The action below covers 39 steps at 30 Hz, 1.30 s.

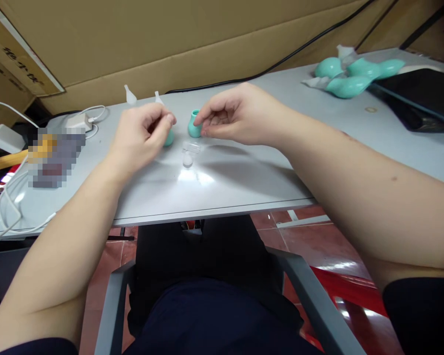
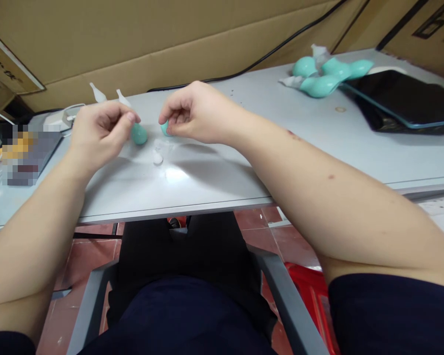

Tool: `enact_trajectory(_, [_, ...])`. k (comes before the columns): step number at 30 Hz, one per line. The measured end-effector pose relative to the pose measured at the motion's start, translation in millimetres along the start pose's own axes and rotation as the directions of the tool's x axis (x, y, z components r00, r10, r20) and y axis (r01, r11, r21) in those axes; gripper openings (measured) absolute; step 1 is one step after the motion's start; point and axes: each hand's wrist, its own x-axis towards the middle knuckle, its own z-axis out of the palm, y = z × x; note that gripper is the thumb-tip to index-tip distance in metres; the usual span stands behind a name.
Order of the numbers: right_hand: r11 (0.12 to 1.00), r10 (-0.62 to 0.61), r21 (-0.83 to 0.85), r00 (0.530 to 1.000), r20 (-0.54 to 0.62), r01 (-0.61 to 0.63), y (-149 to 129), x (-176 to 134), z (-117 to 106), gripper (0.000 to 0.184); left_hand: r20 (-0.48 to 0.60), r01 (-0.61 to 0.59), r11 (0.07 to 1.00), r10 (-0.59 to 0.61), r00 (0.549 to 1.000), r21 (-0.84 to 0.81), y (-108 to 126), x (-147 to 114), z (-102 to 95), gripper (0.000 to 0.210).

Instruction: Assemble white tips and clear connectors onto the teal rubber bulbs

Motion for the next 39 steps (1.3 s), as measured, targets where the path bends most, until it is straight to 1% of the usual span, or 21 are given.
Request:
enact_trajectory(3, [1.0, -0.016, -0.011, 1.0, 0.024, 0.016, -0.4, -0.7, -0.2, 0.017, -0.061, 0.006, 0.999, -0.003, 0.998, 0.045, 3.8, 0.3, -4.8, 0.048])
enact_trajectory(5, [0.998, -0.037, -0.045, 0.997, 0.071, 0.04, -0.6, -2.0, -1.7, 0.013, -0.109, 0.004, 0.998, 0.002, 0.994, 0.06, 4.4, 0.6, -7.9, 0.056])
enact_trajectory(7, [0.994, -0.049, -0.091, 0.992, 0.112, 0.06, -0.5, -3.6, -3.1, 0.007, -0.171, -0.012, 0.997, 0.024, 0.985, 0.07, 2.5, 1.5, -11.0, 0.059])
enact_trajectory(9, [0.989, -0.052, -0.13, 0.989, 0.137, 0.07, 0.3, -4.8, -3.6, 0.008, -0.252, -0.04, 0.997, 0.056, 0.966, 0.07, -1.2, 3.2, -14.3, 0.061])
enact_trajectory(12, [0.98, -0.052, -0.182, 0.986, 0.159, 0.081, 2.5, -4.8, -2.7, 0.013, -0.282, -0.024, 0.999, 0.036, 0.959, 0.046, -9.7, 7.3, -16.9, 0.058])
enact_trajectory(13, [0.976, -0.054, -0.2, 0.985, 0.161, 0.087, 3.3, -4.4, -2.3, 0.014, -0.275, -0.012, 0.999, 0.022, 0.961, 0.037, -13.7, 9.2, -16.2, 0.057])
enact_trajectory(14, [0.972, -0.057, -0.218, 0.985, 0.161, 0.092, 4.1, -3.9, -2.0, 0.015, -0.292, -0.01, 1.0, 0.018, 0.956, 0.028, -18.6, 11.3, -14.5, 0.059])
enact_trajectory(16, [0.963, -0.069, -0.246, 0.984, 0.162, 0.108, 5.3, -2.7, -1.7, 0.018, -0.371, -0.044, 0.999, 0.046, 0.927, 0.015, -30.8, 16.1, -9.6, 0.063])
enact_trajectory(17, [0.96, -0.076, -0.255, 0.983, 0.164, 0.117, 5.9, -2.2, -1.8, 0.02, -0.518, -0.077, 0.997, 0.064, 0.853, -0.003, -37.8, 18.4, -7.4, 0.07])
enact_trajectory(18, [0.957, -0.083, -0.263, 0.982, 0.167, 0.125, 6.3, -1.8, -1.9, 0.02, -0.526, -0.072, 0.997, 0.053, 0.849, -0.015, -44.9, 20.4, -6.1, 0.073])
enact_trajectory(19, [0.954, -0.086, -0.271, 0.981, 0.172, 0.131, 6.8, -1.3, -1.9, 0.02, -0.485, -0.049, 0.999, 0.04, 0.874, -0.006, -51.7, 22.0, -6.0, 0.072])
enact_trajectory(21, [0.947, -0.081, -0.292, 0.98, 0.184, 0.133, 8.1, -0.6, -1.8, 0.016, -0.434, -0.026, 0.999, 0.039, 0.9, 0.035, -63.0, 23.4, -8.8, 0.068])
enact_trajectory(22, [0.943, -0.072, -0.307, 0.979, 0.192, 0.13, 9.0, -0.1, -1.6, 0.014, -0.419, -0.017, 0.998, 0.043, 0.907, 0.065, -66.9, 23.3, -10.8, 0.066])
enact_trajectory(24, [0.933, -0.05, -0.341, 0.978, 0.203, 0.119, 11.1, 0.8, -0.6, 0.017, -0.409, -0.006, 0.993, 0.053, 0.911, 0.116, -71.1, 21.9, -13.0, 0.065])
enact_trajectory(26, [0.922, -0.034, -0.372, 0.978, 0.204, 0.11, 13.2, 1.7, 1.0, 0.022, -0.402, -0.022, 0.99, 0.076, 0.912, 0.139, -70.9, 20.2, -10.5, 0.068])
enact_trajectory(29, [0.909, -0.032, -0.402, 0.98, 0.197, 0.11, 14.4, 2.6, 3.8, 0.024, -0.392, -0.102, 0.981, 0.159, 0.906, 0.164, -64.7, 18.4, -1.3, 0.078])
enact_trajectory(32, [0.903, -0.04, -0.413, 0.981, 0.19, 0.117, 12.3, 2.6, 5.5, 0.027, -0.354, -0.166, 0.969, 0.221, 0.908, 0.181, -56.1, 16.0, 3.6, 0.075])
enact_trajectory(34, [0.907, -0.037, -0.407, 0.983, 0.181, 0.11, 10.0, 2.2, 5.8, 0.028, -0.316, -0.168, 0.97, 0.216, 0.924, 0.173, -52.3, 13.5, 2.4, 0.068])
enact_trajectory(36, [0.916, -0.032, -0.39, 0.985, 0.172, 0.097, 8.4, 1.8, 5.6, 0.026, -0.281, -0.144, 0.974, 0.19, 0.941, 0.175, -52.2, 11.3, 0.0, 0.065])
enact_trajectory(39, [0.93, -0.028, -0.357, 0.985, 0.168, 0.087, 8.4, 1.2, 5.2, 0.02, -0.233, -0.104, 0.983, 0.139, 0.962, 0.154, -59.4, 10.7, -1.1, 0.068])
